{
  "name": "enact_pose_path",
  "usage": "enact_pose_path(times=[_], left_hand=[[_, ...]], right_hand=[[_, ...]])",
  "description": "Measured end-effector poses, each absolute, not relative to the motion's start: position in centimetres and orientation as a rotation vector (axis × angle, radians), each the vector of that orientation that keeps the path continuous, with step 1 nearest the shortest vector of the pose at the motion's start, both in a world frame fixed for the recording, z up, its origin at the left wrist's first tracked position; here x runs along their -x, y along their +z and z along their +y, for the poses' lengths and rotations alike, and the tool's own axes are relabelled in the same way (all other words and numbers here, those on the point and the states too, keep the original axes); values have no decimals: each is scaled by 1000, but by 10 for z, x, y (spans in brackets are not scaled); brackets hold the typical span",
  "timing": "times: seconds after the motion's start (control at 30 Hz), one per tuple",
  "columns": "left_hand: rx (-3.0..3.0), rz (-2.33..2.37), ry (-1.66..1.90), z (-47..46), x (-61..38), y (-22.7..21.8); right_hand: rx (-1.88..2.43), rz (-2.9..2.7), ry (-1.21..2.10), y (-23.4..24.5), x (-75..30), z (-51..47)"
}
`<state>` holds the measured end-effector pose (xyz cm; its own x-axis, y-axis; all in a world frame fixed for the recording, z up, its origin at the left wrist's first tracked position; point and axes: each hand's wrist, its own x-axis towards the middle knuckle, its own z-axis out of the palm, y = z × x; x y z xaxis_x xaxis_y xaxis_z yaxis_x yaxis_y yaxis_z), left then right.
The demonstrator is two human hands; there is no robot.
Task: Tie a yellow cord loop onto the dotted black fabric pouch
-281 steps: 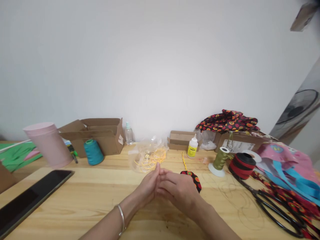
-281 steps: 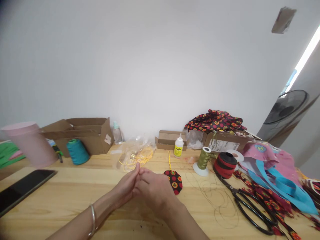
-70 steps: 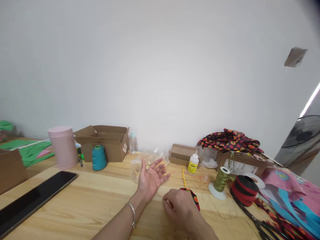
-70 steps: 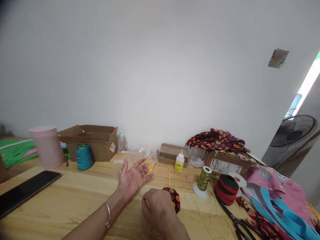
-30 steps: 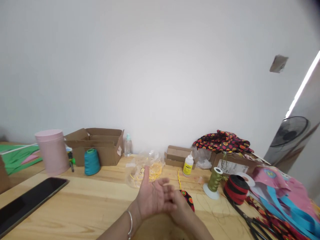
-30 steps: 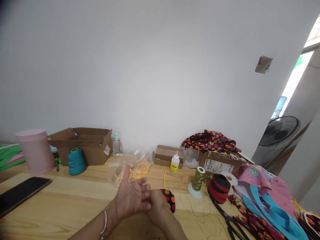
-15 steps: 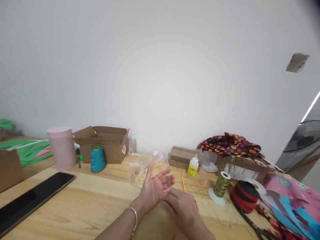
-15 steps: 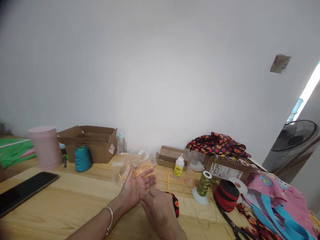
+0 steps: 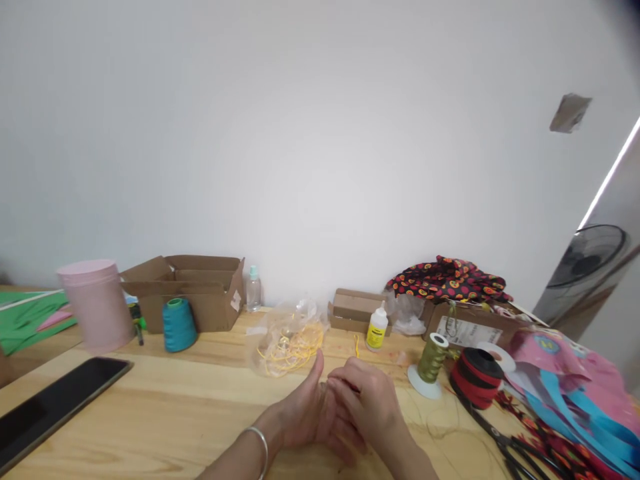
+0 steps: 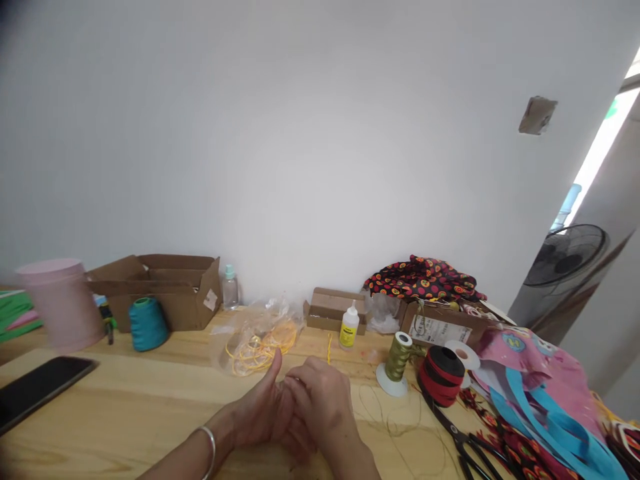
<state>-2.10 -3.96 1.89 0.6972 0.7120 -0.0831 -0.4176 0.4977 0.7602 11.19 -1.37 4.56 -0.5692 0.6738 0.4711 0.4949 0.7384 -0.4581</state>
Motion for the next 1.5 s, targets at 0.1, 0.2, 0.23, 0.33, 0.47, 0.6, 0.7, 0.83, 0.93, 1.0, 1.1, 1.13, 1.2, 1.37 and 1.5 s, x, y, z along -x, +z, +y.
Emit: enact_pose_path(times=[0.1, 0.2, 0.23, 0.33, 0.47, 0.6, 0.7, 0.83, 0.93, 1.0, 1.1, 1.13, 1.2, 1.37, 1.5], left_hand=[[-825, 384, 648, -39, 21, 18], [-857, 347, 541, -40, 18, 14], [-865, 345, 494, -40, 17, 13], [-879, 357, 393, -43, 15, 12], [-829, 358, 429, -50, 17, 21], [-698, 258, 646, -52, 24, 33], [-611, 160, 906, -47, 29, 37], [-536, 102, 1223, -36, 37, 36], [-478, 120, 1352, -30, 42, 32], [-449, 135, 1394, -27, 45, 30], [-428, 150, 1424, -26, 45, 28], [-427, 156, 1427, -26, 45, 28], [-429, 172, 1427, -26, 44, 28], [-454, 182, 1421, -25, 42, 26], [-435, 179, 1432, -24, 41, 26]], right_hand=[[909, -2250, 468, 46, -112, -13], [915, -2187, 604, 43, -110, -10], [906, -2162, 665, 40, -109, -8], [888, -2099, 897, 30, -106, -3], [859, -2083, 1196, 20, -104, -1], [824, -2130, 1214, 15, -101, -5], [807, -2165, 1148, 12, -97, -9], [786, -2361, 900, 13, -94, -18], [749, -2456, 658, 19, -94, -23], [750, -2453, 578, 23, -93, -25], [792, -2458, 531, 27, -93, -25], [806, -2463, 520, 27, -92, -24], [831, -2469, 494, 25, -92, -24], [894, -2473, 355, 22, -91, -24], [875, -2498, 290, 26, -89, -26]])
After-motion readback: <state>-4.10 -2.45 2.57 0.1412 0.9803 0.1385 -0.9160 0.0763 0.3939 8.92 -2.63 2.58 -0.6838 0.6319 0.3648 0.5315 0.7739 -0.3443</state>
